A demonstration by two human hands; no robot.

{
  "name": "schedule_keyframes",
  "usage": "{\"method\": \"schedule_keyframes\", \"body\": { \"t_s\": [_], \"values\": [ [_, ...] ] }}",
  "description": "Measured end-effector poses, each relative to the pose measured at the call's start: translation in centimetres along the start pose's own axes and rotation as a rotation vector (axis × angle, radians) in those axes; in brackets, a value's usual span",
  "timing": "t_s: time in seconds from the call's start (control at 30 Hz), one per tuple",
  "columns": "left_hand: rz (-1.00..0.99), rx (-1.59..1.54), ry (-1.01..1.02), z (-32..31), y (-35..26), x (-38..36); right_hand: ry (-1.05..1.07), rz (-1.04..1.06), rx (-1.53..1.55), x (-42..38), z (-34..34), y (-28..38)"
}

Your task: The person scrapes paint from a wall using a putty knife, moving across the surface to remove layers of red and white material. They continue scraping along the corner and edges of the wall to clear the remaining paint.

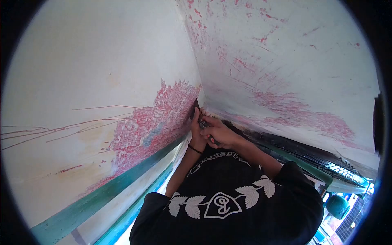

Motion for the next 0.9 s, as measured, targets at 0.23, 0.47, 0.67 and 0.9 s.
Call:
{"method": "schedule_keyframes", "body": {
  "t_s": [0.23, 0.47, 0.67, 0.9],
  "values": [
    [-0.04, -0.024, -0.014, 1.1, 0.6, 1.2, -0.076, -0.002, 0.06, 0.1, -0.1, 0.2],
    [-0.067, -0.033, -0.018, 0.2, 1.2, 1.2, -0.031, -0.018, 0.154, 0.2, 0.9, -0.4],
    [-0.112, -0.012, -0.05, 2.0, 1.4, 2.3, 0.043, 0.019, 0.116, 0.2, 1.8, -1.1],
    [-0.123, -0.016, -0.008, 1.2, 1.4, 2.3, 0.054, 0.01, 0.138, 0.5, 2.0, -0.7]
  ]
}}
Point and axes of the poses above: each hand's wrist, its own x-axis towards the middle knuckle, its own z-axis out of the back of the hand, y = z × x, the point moved 1 cm from there along x, towards the middle knuckle, and after that the axes turned 14 degrees about -x, right-handed, at the moved point
